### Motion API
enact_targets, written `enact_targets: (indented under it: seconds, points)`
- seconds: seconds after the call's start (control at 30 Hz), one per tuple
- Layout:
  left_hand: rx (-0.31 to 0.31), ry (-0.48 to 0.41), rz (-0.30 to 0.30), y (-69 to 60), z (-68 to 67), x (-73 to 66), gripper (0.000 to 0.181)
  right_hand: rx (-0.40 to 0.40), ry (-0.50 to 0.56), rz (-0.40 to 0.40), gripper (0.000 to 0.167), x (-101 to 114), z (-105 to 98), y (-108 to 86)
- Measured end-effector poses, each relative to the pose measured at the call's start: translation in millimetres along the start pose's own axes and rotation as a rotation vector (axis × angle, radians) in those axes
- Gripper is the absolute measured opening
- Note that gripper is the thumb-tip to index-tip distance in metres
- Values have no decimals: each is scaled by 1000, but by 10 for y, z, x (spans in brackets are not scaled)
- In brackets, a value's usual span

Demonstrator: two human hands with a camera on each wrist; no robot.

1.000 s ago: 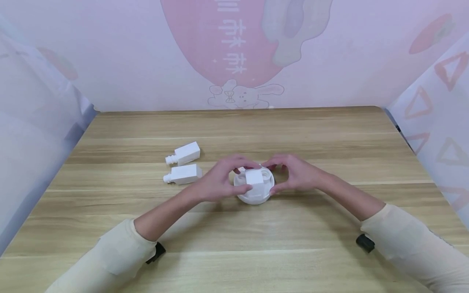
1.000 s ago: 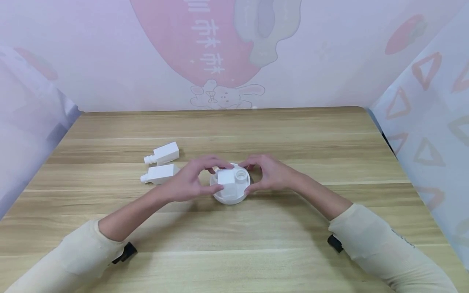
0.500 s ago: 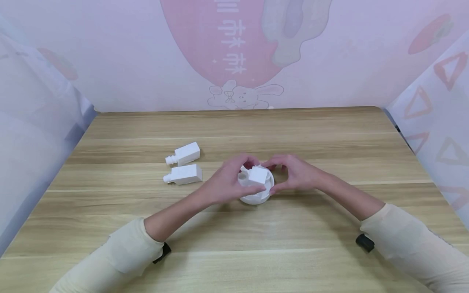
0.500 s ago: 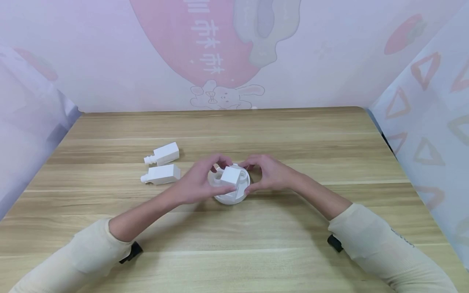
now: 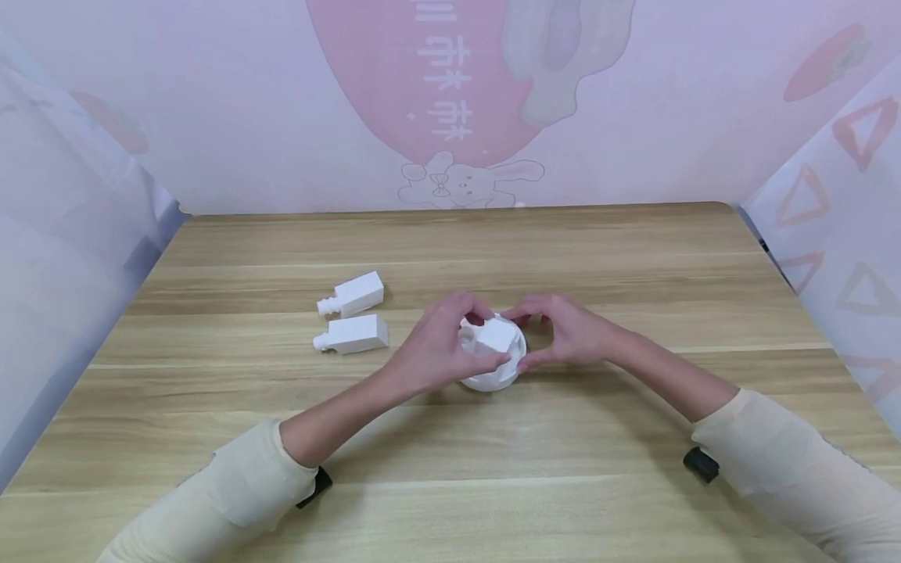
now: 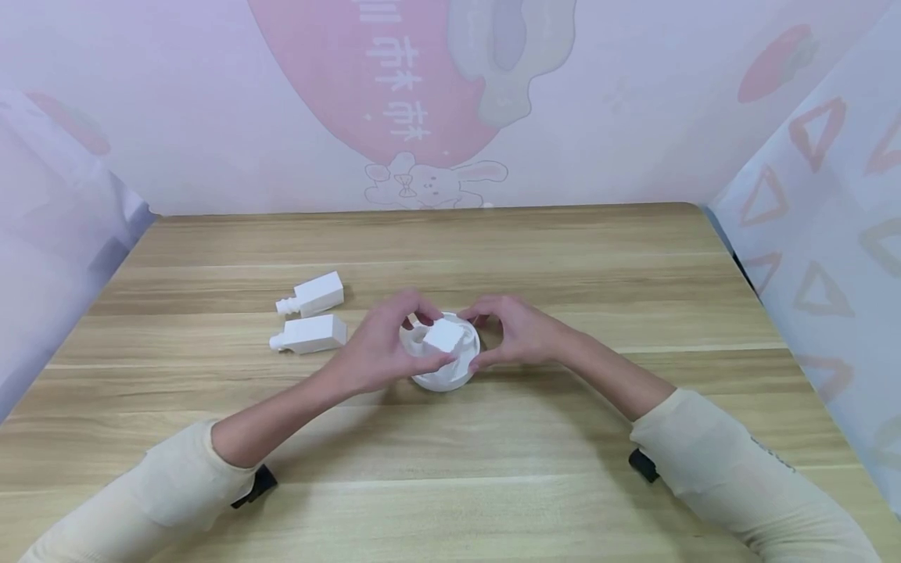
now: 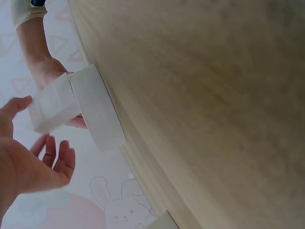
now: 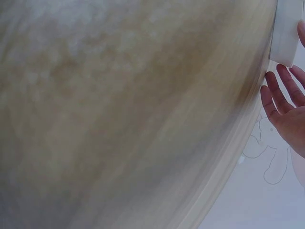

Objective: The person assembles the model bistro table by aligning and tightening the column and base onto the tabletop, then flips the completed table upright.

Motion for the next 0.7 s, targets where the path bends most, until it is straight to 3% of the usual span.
enact_targets:
  seconds: [0.13,0.23,0.4,0.57,0.7]
  points:
    - [72,-49,74,13,63,-56,44,5,9,-2,63,-5,3,4]
    - [138,-101,88,10,125,-71,44,6,7,-8,62,-11,10,9]
    - [223,-106,178,-18,209,-154,39,-3,-3,-18,63,-14,14,9]
    - [261,-82,266,-63,234,-224,37,-1,-6,-14,59,-13,13,7]
    - [249,-60,247,-91,210,-202,40,-1,-6,-3,61,-5,7,5]
Point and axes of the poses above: each hand's wrist, its own y-axis towards the middle knuckle, its own z-axis out of the palm, x = y × z, the point moved 9 cm from there along y, towards the middle knuckle, and after that the axes turned 12 degrees about x, right-handed, at the moved point
